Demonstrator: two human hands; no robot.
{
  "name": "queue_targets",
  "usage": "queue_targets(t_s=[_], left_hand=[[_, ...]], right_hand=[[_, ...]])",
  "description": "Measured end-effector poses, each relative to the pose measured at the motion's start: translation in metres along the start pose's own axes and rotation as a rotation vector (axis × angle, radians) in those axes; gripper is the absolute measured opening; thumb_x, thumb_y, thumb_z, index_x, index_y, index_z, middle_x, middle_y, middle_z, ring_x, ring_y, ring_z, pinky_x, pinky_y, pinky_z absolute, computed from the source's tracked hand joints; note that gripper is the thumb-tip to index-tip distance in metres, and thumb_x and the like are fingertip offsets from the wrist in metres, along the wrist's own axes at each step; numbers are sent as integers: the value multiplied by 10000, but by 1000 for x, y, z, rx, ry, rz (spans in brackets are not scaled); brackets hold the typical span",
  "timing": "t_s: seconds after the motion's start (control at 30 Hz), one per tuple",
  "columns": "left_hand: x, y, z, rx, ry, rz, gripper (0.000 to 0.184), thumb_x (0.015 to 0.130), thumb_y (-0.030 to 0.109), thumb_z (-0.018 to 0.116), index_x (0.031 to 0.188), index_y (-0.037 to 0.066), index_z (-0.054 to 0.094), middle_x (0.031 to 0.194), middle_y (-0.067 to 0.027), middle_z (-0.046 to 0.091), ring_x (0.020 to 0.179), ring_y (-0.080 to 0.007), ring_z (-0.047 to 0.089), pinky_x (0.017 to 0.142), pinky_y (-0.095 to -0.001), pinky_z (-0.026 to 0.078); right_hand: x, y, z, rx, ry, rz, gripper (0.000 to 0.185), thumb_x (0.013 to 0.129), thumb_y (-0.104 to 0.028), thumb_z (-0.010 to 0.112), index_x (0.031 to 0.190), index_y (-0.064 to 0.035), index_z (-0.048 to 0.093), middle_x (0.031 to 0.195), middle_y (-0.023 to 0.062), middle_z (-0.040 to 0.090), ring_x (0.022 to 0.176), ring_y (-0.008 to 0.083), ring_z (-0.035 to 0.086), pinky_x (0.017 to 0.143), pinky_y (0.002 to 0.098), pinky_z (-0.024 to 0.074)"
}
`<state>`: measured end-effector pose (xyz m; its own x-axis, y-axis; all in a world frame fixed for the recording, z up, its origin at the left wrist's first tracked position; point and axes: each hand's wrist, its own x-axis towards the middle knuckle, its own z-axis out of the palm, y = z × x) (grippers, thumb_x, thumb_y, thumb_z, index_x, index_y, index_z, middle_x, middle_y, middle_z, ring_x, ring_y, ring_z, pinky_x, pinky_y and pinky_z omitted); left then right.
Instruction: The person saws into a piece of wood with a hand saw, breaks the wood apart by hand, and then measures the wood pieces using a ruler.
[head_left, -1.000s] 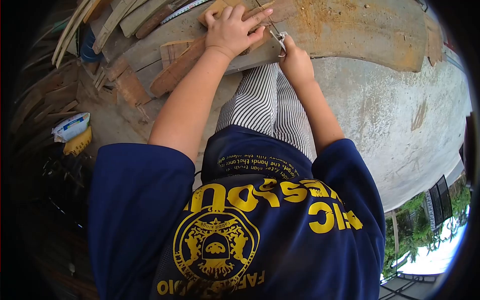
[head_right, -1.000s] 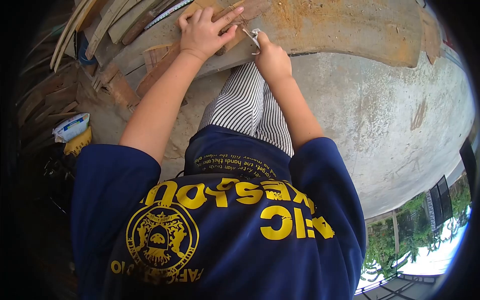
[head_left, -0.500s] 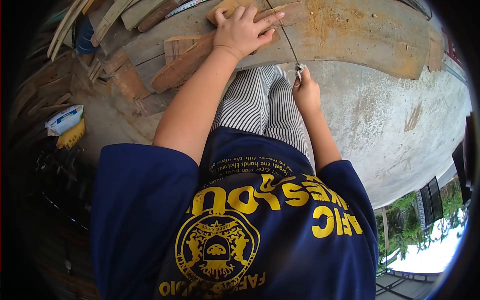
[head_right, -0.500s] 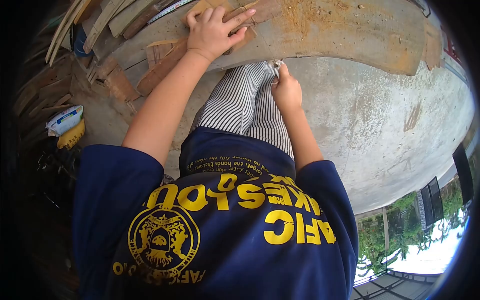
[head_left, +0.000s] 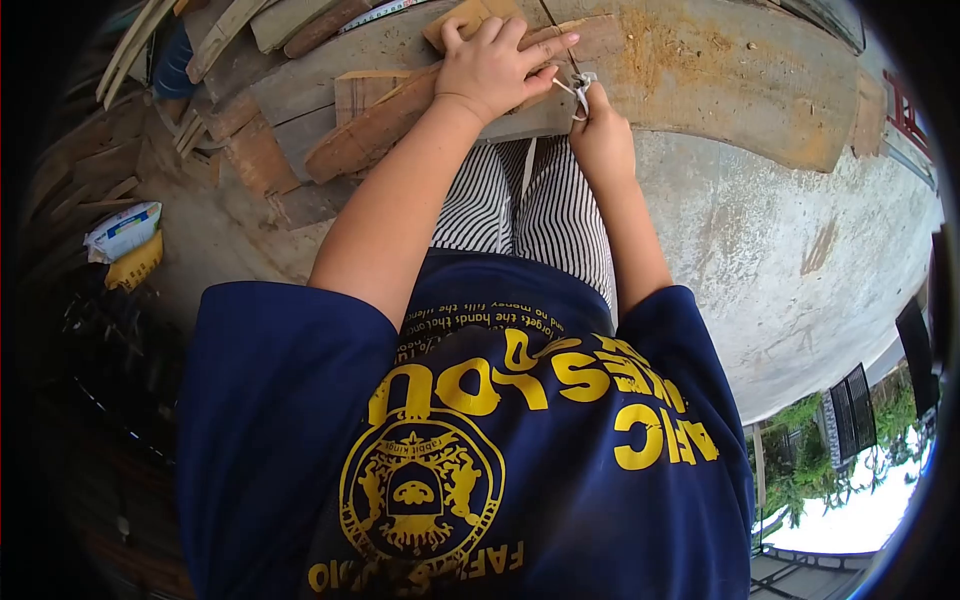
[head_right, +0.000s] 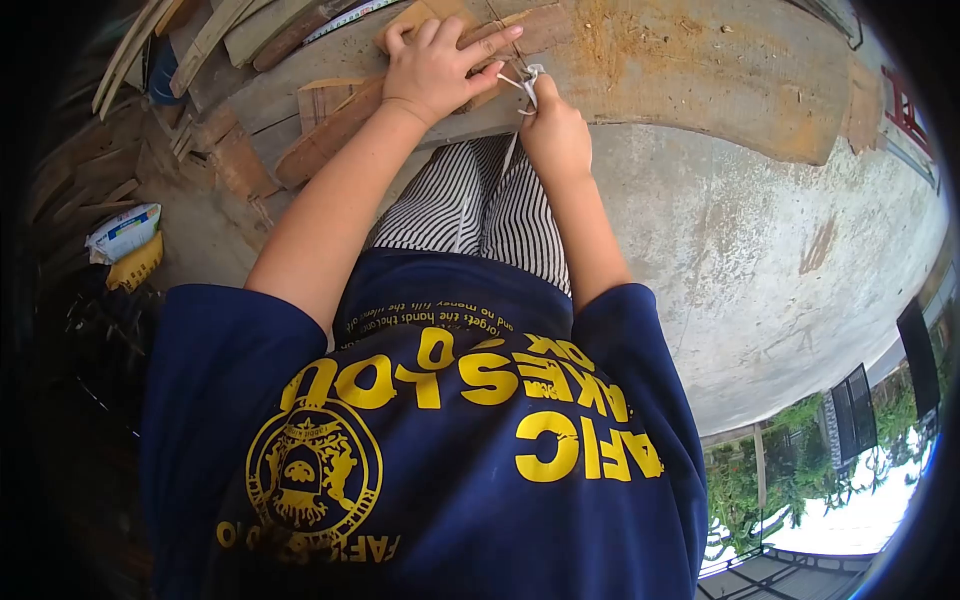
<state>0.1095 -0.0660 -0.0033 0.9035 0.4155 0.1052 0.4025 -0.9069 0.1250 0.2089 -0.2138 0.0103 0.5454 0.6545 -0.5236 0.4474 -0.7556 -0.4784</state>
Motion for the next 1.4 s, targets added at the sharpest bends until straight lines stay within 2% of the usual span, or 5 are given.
queue_targets(t_s=[0.4,0.57,0.67,0.77,1.4], left_hand=[[-2,-3,-7,-79,99,19,373,787,434,605,1159,450,587,935,34,538,872,-145,506,841,-445,291],[-46,34,-35,-610,-300,478,225,787,318,635,638,150,610,714,12,548,756,-148,531,800,-361,334],[-97,86,-42,-601,-1203,217,463,872,504,473,917,117,723,837,-92,688,861,-255,632,907,-487,283],[-116,86,-16,-863,-1410,-9,598,890,587,361,1025,111,697,1046,-171,651,1084,-343,555,1008,-589,197],[-109,97,-19,-654,-1372,165,522,895,514,391,1019,104,688,1049,-129,658,1027,-315,590,978,-583,234]], right_hand=[[-76,64,4,6,-41,119,205,816,-102,531,1017,-89,490,810,230,630,761,435,604,670,521,481],[-70,62,-10,-3,-62,72,234,804,-97,523,1034,-98,482,826,248,629,784,436,608,687,531,480],[-69,59,-14,6,-14,50,233,809,-111,499,1041,-113,485,800,250,629,759,429,615,673,534,482],[-69,50,-18,57,-7,72,231,805,-117,497,1035,-102,485,803,264,619,785,450,596,700,543,470],[-91,33,-15,101,46,125,330,793,-111,465,1120,-136,503,862,244,638,820,414,620,720,512,484]])
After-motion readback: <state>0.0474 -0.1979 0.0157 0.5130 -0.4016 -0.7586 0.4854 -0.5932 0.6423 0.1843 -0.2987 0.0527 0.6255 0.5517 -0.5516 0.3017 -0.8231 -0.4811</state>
